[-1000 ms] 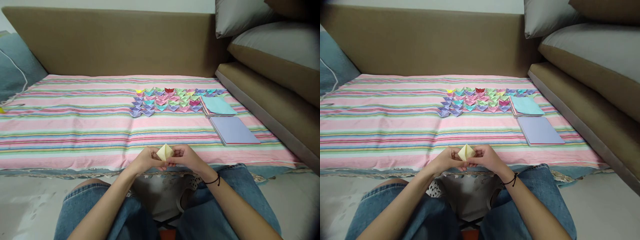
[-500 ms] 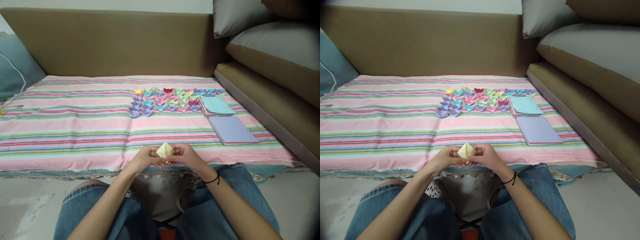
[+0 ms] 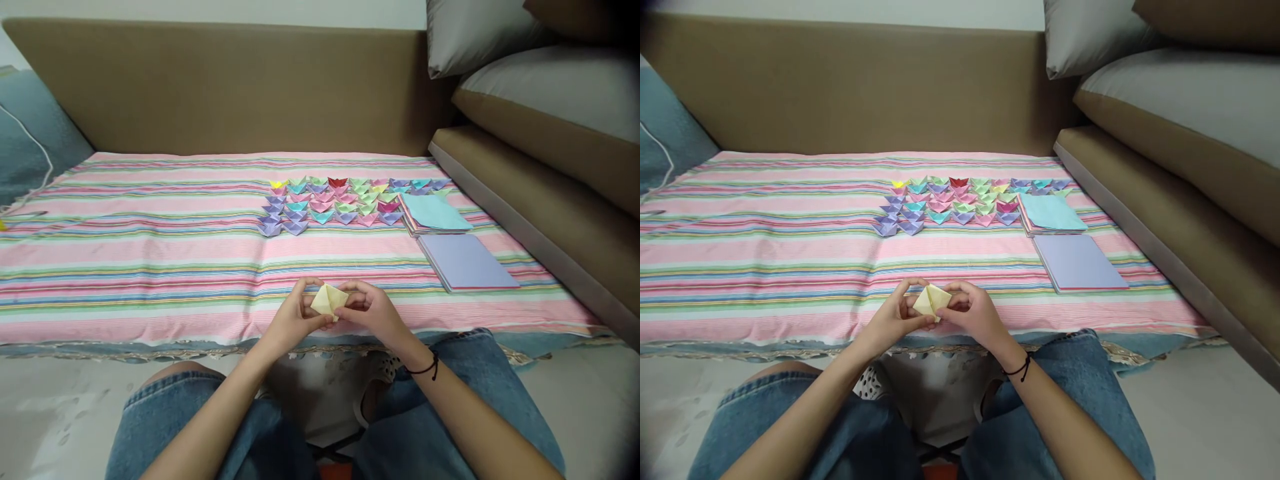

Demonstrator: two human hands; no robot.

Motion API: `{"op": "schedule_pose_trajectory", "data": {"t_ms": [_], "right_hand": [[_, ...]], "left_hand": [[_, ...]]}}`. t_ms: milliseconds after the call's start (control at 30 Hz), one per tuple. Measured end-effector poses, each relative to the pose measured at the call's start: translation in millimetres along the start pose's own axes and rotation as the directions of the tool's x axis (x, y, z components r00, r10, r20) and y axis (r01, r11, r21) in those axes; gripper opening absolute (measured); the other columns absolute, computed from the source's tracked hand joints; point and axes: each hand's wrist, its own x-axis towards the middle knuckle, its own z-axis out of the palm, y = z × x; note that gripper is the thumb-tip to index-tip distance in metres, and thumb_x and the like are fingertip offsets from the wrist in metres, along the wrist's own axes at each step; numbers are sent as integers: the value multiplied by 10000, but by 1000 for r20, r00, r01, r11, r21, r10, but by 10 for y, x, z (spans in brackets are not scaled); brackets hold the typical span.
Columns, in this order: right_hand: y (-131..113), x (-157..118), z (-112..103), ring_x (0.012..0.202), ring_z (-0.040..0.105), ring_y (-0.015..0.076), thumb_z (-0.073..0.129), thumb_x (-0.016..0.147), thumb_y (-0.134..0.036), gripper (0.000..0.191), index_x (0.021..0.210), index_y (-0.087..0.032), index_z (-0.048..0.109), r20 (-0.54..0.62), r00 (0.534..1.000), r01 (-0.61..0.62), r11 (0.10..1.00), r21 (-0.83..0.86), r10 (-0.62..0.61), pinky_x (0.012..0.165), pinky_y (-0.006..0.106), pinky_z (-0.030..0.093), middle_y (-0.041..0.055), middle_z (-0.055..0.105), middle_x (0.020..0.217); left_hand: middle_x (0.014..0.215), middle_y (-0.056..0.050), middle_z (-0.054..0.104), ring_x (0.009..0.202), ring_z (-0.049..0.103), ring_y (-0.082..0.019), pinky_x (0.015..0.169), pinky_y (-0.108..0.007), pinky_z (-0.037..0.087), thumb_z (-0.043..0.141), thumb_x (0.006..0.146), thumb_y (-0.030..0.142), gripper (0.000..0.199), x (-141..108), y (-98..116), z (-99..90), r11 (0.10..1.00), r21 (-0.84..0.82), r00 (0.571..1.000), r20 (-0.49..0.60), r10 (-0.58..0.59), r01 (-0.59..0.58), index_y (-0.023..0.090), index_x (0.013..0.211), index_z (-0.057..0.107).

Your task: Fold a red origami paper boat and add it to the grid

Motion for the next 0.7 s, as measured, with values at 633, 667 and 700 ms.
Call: {"op": "schedule_pose_trajectory", "data": {"t_ms": [633, 667, 700], "right_hand": [[27, 5, 74, 711, 632, 189, 767, 630, -334, 265, 791, -177, 628, -116, 990, 81, 996, 29, -77, 679, 321, 517, 42, 666, 748], [22, 9, 64, 704, 627, 186, 767, 624, -324, 261, 783, -177, 621, -106, 992, 71, 997, 21, -68, 669, 316, 513, 42, 661, 742], [16, 11, 56, 694, 620, 181, 768, 619, -312, 256, 772, -177, 614, -90, 994, 59, 998, 13, -58, 658, 309, 506, 40, 655, 735]], "left_hand": [[693, -15, 686, 644, 634, -133, 666, -252, 515, 789, 590, 349, 337, 29, -19, 69, 998, -65, 983, -182, 15, -27, 131, 801, 646], [699, -14, 685, 652, 632, -131, 666, -248, 513, 799, 576, 338, 343, 33, -16, 70, 997, -69, 983, -181, 22, -35, 133, 802, 642], [707, -14, 685, 660, 630, -131, 663, -244, 510, 809, 559, 323, 351, 38, -16, 70, 996, -73, 982, -189, 29, -43, 136, 800, 635]]}}
